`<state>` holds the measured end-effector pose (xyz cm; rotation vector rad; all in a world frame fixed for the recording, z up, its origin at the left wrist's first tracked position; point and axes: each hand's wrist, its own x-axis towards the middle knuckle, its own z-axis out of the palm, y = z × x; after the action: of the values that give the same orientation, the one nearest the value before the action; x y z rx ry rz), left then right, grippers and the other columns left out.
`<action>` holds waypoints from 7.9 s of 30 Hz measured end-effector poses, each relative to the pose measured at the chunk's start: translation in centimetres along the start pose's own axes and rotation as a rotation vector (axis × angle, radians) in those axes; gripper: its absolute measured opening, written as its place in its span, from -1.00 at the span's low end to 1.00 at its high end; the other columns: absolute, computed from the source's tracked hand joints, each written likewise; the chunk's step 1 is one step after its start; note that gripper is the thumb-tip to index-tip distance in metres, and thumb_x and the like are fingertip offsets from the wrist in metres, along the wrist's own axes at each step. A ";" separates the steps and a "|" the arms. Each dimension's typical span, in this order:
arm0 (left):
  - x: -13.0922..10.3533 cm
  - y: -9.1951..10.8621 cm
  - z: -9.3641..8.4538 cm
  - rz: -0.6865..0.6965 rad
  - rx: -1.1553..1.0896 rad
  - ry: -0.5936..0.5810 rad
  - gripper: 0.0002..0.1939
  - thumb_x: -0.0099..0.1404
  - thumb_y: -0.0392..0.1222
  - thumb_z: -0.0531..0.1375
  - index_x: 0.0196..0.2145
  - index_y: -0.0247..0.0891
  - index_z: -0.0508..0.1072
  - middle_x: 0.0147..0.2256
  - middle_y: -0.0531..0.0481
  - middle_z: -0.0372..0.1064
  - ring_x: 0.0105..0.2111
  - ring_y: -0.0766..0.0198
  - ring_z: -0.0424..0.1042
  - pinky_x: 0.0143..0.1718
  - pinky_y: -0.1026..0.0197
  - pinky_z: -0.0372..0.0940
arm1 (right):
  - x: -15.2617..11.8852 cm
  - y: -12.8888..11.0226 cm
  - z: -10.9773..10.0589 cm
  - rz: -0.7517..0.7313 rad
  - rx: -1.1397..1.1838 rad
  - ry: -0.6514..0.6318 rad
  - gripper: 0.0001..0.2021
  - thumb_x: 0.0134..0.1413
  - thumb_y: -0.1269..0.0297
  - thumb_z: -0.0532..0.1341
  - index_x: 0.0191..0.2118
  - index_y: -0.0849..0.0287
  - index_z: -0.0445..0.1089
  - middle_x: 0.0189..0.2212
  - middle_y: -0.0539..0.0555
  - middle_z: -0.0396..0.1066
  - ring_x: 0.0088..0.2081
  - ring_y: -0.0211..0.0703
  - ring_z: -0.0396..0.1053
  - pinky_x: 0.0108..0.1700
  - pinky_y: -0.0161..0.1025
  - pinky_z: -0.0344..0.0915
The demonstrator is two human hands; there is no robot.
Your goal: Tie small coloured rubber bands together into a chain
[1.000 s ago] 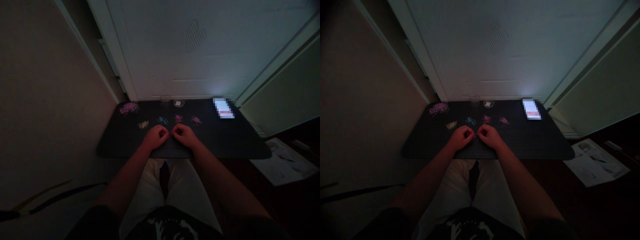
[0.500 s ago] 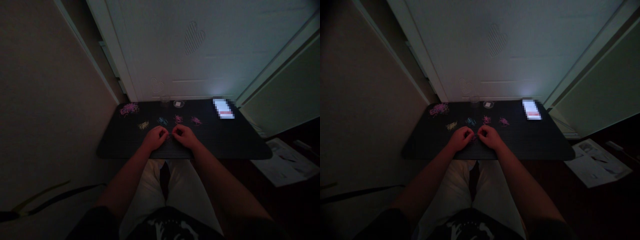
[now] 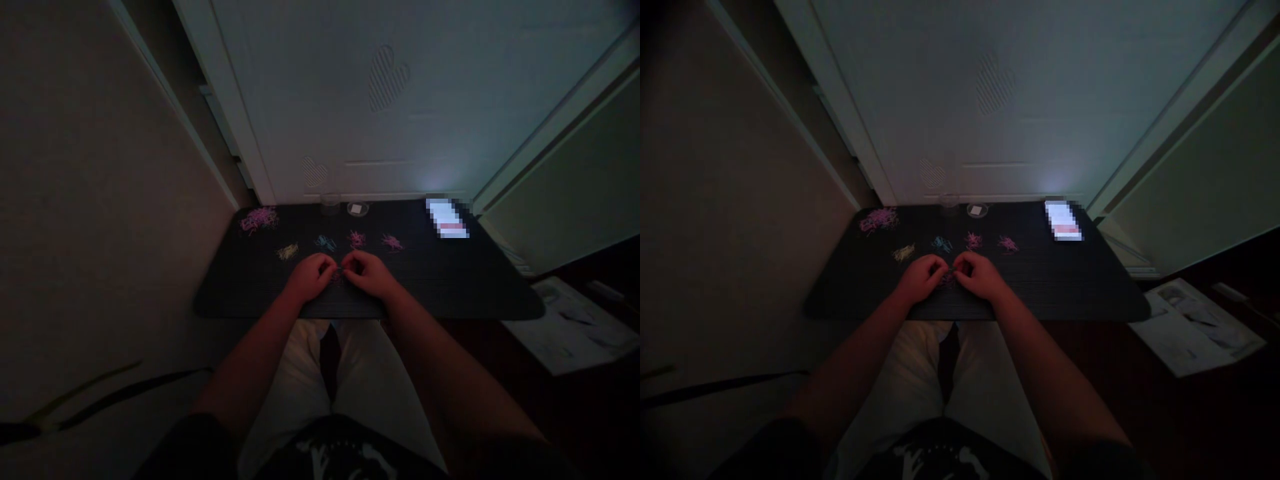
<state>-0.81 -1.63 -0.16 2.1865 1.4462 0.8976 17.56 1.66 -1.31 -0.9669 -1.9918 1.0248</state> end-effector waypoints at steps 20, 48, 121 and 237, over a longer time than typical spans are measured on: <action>-0.2 0.0 0.1 0.008 -0.006 -0.027 -0.87 0.19 -0.15 0.15 -0.35 -0.26 0.43 -0.41 0.02 0.38 -0.41 0.32 0.33 -0.37 0.26 0.22 | 0.1 -0.2 -0.1 -0.052 -0.124 0.052 -0.91 -0.03 0.33 0.18 -0.42 0.19 0.42 -0.51 0.01 0.37 -0.46 -0.28 0.27 -0.40 -0.32 0.19; 0.0 0.0 0.0 -0.026 0.008 -0.017 -0.84 0.23 -0.15 0.10 -0.37 -0.26 0.43 -0.40 0.01 0.40 -0.40 0.31 0.34 -0.36 0.25 0.22 | 0.1 -0.2 0.0 -0.025 -0.158 0.069 -0.88 0.01 0.32 0.15 -0.43 0.20 0.41 -0.49 0.03 0.40 -0.45 -0.25 0.29 -0.38 -0.30 0.20; 0.0 -0.3 0.2 0.010 -0.012 0.003 -0.91 0.16 -0.23 0.14 -0.41 -0.28 0.42 -0.44 0.03 0.37 -0.44 0.35 0.32 -0.41 0.29 0.20 | -0.1 -0.1 0.0 -0.097 -0.113 0.030 -0.82 -0.10 0.35 0.23 -0.28 0.19 0.37 -0.43 -0.01 0.32 -0.47 -0.31 0.22 -0.43 -0.34 0.16; -0.1 -0.2 0.1 -0.028 -0.002 -0.005 -0.92 0.13 -0.23 0.18 -0.39 -0.27 0.44 -0.42 0.02 0.39 -0.41 0.33 0.34 -0.38 0.28 0.23 | 0.1 -0.1 0.1 -0.074 -0.150 0.039 -0.93 0.00 0.41 0.14 -0.41 0.19 0.36 -0.46 0.00 0.36 -0.41 -0.27 0.28 -0.34 -0.31 0.18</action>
<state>-0.88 -1.59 -0.40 2.1596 1.4691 0.8831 17.34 1.69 -1.26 -0.9764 -2.0794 0.8198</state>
